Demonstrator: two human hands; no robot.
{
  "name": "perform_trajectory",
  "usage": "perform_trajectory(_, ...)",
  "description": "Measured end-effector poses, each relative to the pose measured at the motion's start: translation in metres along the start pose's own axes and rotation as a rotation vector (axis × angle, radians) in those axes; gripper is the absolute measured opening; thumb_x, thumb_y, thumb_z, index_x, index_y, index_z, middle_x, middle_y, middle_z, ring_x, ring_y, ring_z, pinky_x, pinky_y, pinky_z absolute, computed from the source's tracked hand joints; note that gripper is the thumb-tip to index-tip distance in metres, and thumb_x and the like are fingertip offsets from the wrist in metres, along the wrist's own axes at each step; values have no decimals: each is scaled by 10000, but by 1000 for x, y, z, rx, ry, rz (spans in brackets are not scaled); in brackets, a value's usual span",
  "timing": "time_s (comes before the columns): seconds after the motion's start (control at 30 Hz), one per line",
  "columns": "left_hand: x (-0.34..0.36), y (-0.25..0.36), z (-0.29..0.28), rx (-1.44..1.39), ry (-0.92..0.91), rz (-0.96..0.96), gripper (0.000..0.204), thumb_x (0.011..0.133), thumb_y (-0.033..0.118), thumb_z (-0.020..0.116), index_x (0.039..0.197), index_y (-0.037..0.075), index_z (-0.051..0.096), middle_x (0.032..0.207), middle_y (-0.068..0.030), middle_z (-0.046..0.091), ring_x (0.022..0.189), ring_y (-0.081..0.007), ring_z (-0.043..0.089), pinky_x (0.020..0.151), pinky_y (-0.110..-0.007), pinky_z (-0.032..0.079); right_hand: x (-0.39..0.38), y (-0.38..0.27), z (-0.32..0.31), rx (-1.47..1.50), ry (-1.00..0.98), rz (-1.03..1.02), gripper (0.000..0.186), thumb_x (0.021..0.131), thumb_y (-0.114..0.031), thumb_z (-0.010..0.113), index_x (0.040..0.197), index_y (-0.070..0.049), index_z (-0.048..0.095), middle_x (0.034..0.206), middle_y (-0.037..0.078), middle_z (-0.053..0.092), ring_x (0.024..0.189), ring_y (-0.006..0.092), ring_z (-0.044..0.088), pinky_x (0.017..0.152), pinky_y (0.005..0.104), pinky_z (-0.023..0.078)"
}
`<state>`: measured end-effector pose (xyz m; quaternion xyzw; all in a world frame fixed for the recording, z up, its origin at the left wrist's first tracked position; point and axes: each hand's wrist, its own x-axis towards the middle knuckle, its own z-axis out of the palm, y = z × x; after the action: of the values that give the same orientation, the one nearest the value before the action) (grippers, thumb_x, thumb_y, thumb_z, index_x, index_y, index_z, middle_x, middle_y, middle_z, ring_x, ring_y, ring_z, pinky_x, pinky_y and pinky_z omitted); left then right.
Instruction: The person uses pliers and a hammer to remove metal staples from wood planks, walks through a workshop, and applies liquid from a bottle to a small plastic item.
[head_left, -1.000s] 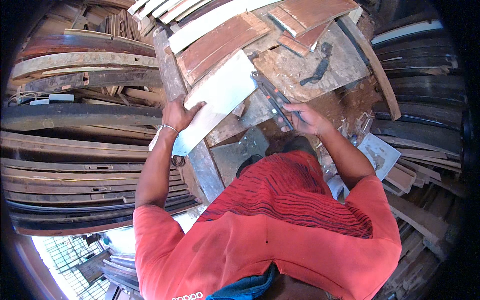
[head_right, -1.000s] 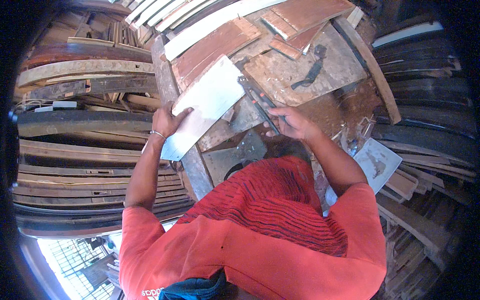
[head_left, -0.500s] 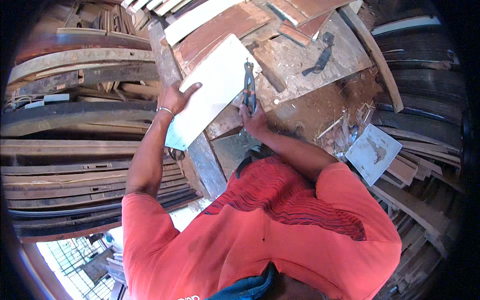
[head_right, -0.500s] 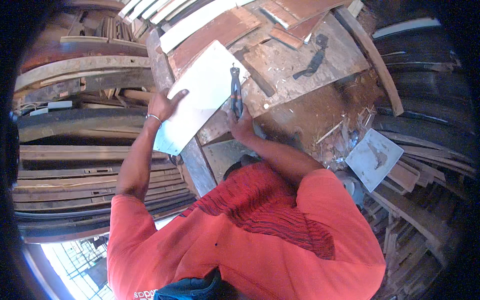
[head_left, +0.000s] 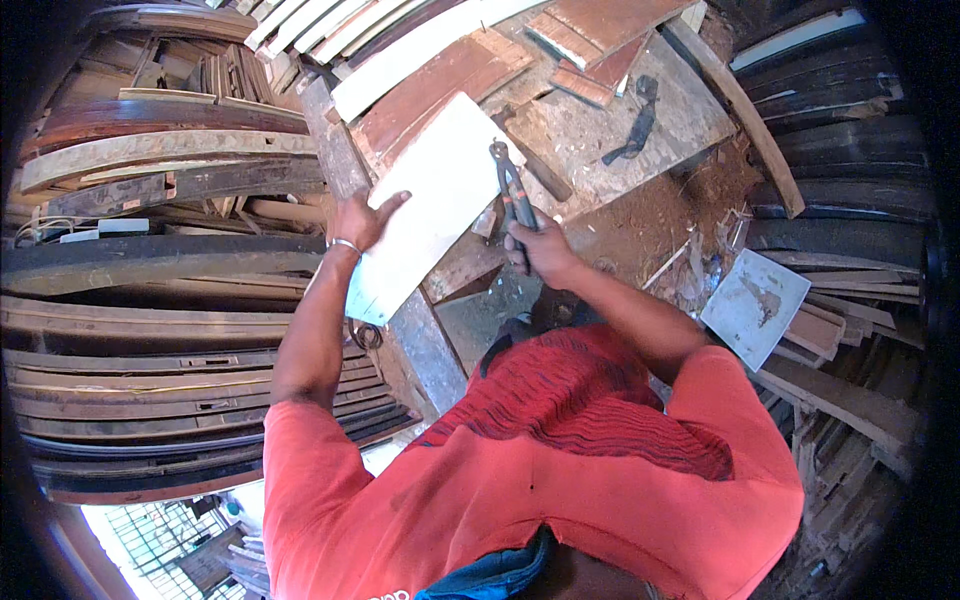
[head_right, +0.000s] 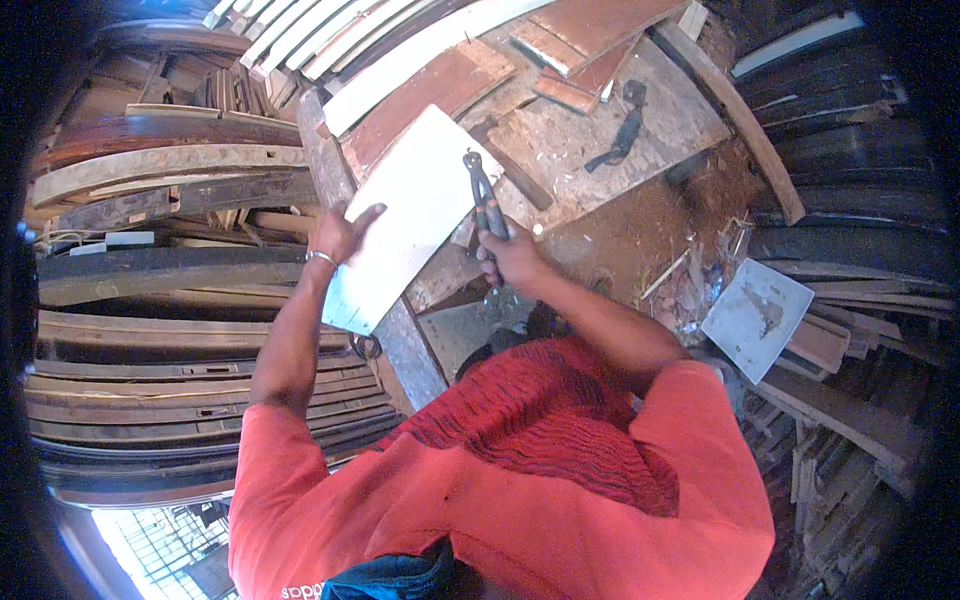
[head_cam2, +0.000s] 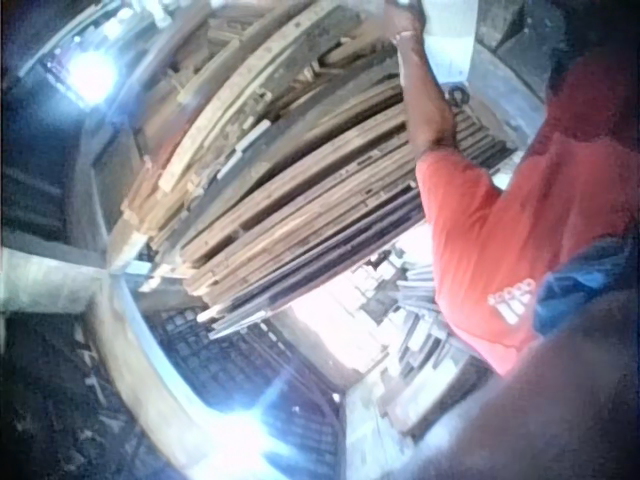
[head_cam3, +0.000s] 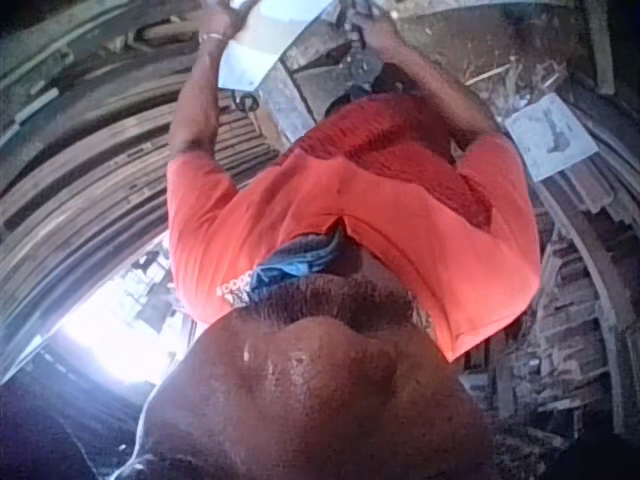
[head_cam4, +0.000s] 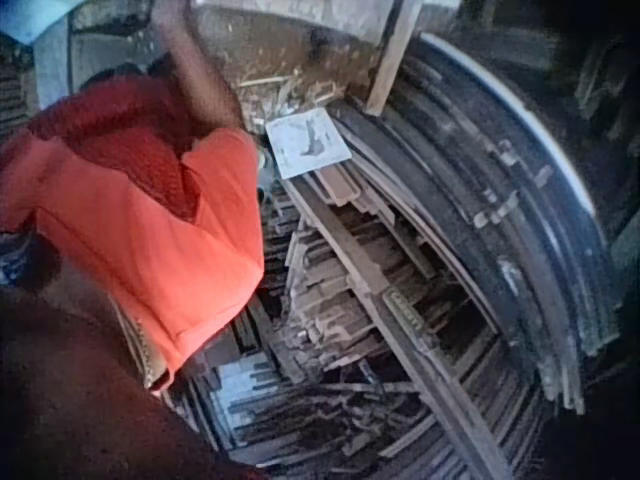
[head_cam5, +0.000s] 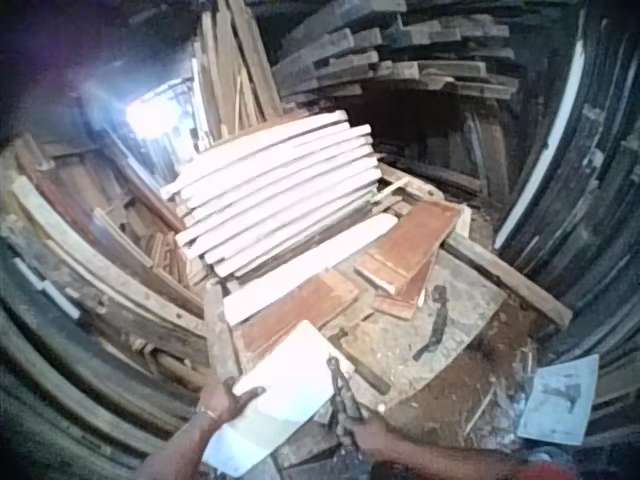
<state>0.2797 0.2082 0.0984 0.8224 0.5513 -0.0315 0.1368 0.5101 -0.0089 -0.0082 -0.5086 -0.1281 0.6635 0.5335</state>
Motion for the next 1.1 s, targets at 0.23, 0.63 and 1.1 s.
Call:
perform_trajectory(0.23,5,0,0,109,-15,-12,912,815,764,640,1236,-44,659,1069,-351,685,1063,-469,673,936,-510,521,-1,75,-38,-553,298,-474,460,1003,-190,612,1445,-121,506,1165,250,667,1059,314,678,928,417,520)
perform_trajectory(0.63,-10,17,3,189,119,-2,1023,780,841,591,1177,-97,680,1021,-359,683,1018,-505,672,891,-539,530,-215,216,-264,-1134,992,231,399,928,-346,675,1247,-107,654,998,244,706,907,414,701,828,497,545)
perform_trajectory(1.1,-8,2,17,219,180,92,1115,758,913,514,1088,-135,698,1033,-369,679,991,-512,671,861,-567,522,-409,260,-305,-910,1635,860,675,925,-327,585,1562,-241,380,1359,147,629,1347,401,458,1099,622,294)
